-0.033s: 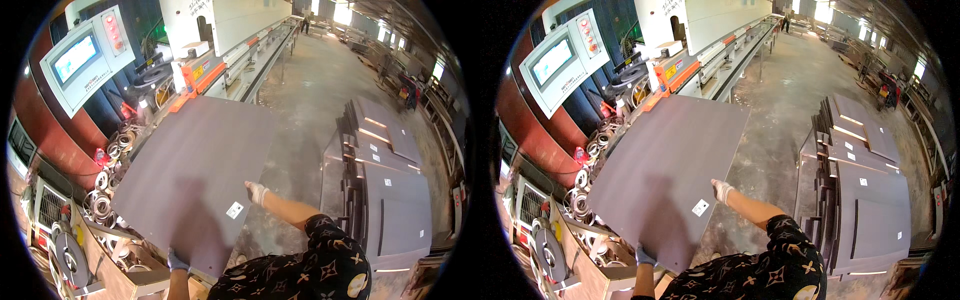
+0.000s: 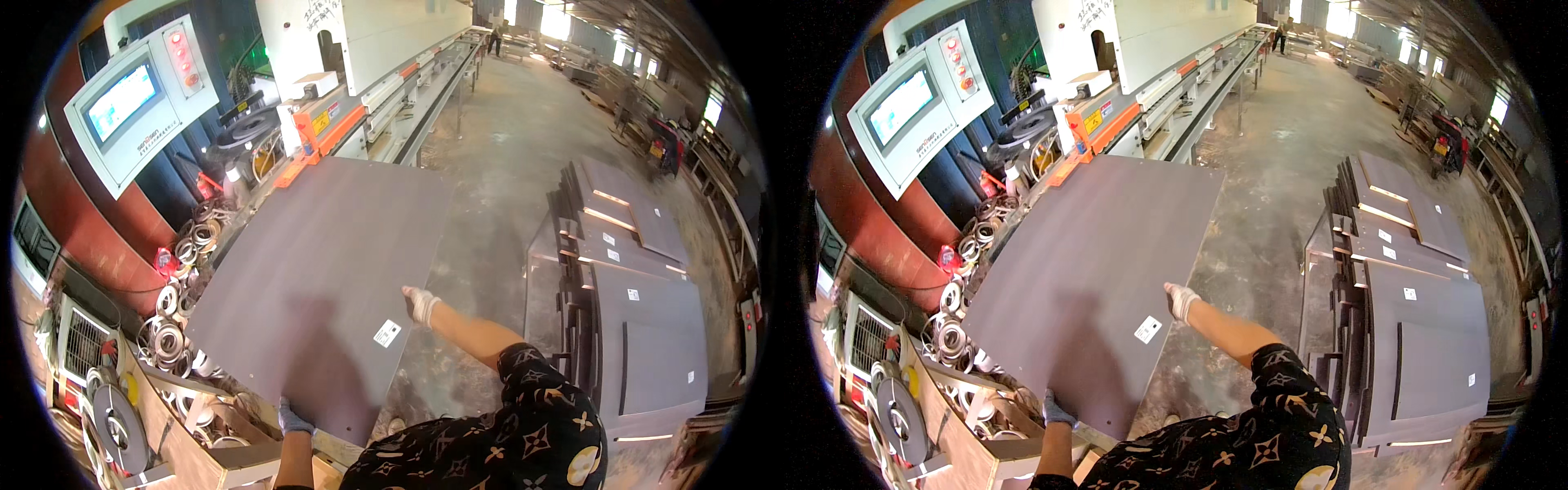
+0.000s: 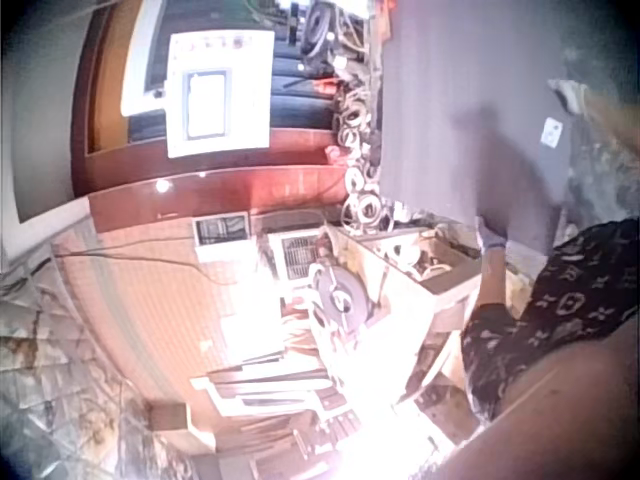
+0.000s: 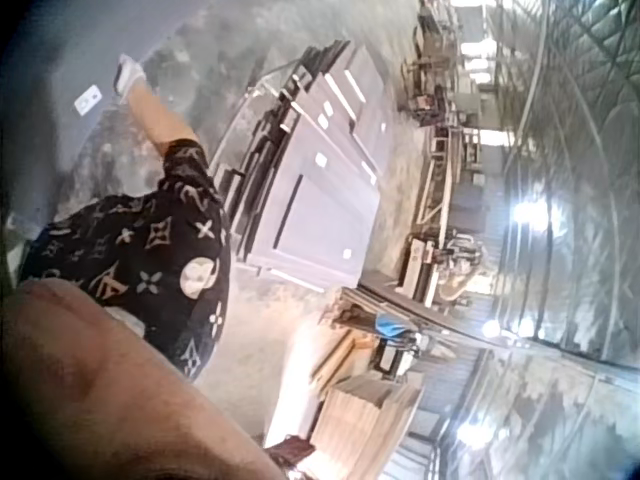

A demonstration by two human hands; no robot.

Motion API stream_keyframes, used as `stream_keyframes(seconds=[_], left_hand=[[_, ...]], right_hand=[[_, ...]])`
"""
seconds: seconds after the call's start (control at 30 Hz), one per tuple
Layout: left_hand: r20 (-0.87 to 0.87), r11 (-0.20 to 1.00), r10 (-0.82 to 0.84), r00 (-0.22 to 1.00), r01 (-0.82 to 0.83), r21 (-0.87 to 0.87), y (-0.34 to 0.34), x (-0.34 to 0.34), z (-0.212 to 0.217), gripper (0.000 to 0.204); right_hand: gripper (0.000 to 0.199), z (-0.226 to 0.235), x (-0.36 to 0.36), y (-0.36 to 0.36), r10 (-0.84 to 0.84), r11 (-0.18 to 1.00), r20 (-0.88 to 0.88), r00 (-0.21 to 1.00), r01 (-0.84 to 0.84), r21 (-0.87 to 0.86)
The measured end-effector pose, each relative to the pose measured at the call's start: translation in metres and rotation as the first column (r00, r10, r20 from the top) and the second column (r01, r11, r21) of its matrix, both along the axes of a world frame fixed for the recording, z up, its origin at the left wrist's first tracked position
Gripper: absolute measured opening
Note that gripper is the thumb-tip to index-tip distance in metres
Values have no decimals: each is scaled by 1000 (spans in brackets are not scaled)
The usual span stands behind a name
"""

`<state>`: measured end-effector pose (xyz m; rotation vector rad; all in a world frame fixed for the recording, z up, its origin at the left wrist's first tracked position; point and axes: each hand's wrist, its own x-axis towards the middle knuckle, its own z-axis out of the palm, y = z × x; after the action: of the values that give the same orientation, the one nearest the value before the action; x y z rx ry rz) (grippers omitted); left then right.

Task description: The person repeatedly picks up large flat panels from a stack, carries them to a machine, places them on the machine bed, and returns to the stack. This cycle is repeated multiple times.

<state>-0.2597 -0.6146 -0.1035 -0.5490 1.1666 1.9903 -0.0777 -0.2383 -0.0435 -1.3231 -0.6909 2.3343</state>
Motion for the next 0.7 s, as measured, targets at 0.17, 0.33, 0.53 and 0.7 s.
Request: stream_keyframes(seconds=[0.17,0.33,0.53,0.7], left_hand=[[6,918,-235,972,220,330,65,10,30,47],[-77,989,-108,991,114,90,95,-4,-9,42],[-98,945,-323,941,315,-90,34,32,-78,35],[-388,555,-797,464,816,-164,-29,8,-245,29]], right_hand=[[42,37,10,23,-157,977,11,988,154,146],[65,-3,63,-45,214,957,-259,942,-150,248],[41,-128,192,-214,60,997,198,978,-70,44],[41,-256,319,-344,-406,862,356,842,482,-157]])
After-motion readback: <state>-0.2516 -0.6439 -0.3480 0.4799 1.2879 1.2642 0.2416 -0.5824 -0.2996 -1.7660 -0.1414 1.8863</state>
